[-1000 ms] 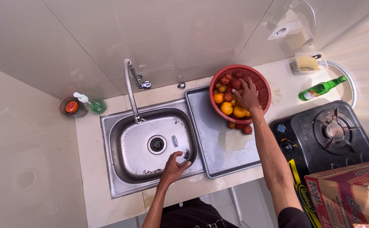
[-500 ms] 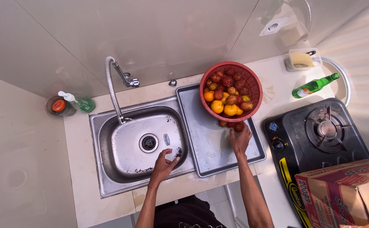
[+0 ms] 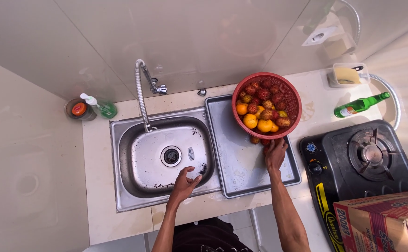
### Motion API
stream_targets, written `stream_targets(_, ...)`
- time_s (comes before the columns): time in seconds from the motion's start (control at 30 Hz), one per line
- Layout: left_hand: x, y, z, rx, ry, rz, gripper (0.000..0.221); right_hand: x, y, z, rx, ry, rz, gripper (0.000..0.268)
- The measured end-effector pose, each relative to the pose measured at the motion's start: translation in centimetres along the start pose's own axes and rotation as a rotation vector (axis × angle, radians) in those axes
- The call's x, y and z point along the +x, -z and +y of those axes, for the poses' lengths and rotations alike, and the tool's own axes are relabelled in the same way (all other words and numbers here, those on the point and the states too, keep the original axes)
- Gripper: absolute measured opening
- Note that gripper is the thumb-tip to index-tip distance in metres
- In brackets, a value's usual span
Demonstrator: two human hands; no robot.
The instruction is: Washing individual rambutan fruits under a kitchen faucet and placing them on a tray.
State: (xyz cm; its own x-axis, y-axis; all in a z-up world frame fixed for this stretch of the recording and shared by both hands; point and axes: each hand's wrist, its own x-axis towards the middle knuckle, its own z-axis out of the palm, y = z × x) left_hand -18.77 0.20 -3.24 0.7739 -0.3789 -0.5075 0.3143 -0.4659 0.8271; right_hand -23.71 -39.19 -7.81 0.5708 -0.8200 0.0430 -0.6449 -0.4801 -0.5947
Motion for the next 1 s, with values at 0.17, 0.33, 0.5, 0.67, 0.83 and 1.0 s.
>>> stream_targets(0.17,-0.8,0.8,0.0,0.002,0.002,0.004,0.062,-1.9,-1.3,0.5,-0.310,0.071,-0.024,0.037)
stream_targets(0.33,-1.7,2.1,0.6,-0.006,-0.002,0.006,0.061,-2.3,-2.7,1.4,-0.195,-0.001,-0.042,0.029)
stream_targets(0.5,-2.1,4.3,-0.8,-0.066,0.031,0.023,0.060,-3.6,-3.0,1.5,0.226,-0.039,0.352,0.015)
stream_targets(0.67,-2.4,7.2,-0.8,-0.083,0.084,0.071,0.061,-11.7,-1.4,-15.0,0.857,-0.385,-0.086,0.036)
stream_targets(0.83,-2.4,8.9,-0.8,-0.128,0.093,0.071,0.057,-13.2,-5.7,-24.6,1.612,-0.851,-0.946,0.041)
stream_targets(1.0,-1.3,9.6,-2.7,-0.235,0.018,0.059,0.056,-13.3,-14.1,-31.5,1.330,-0.565,-1.172,0.019)
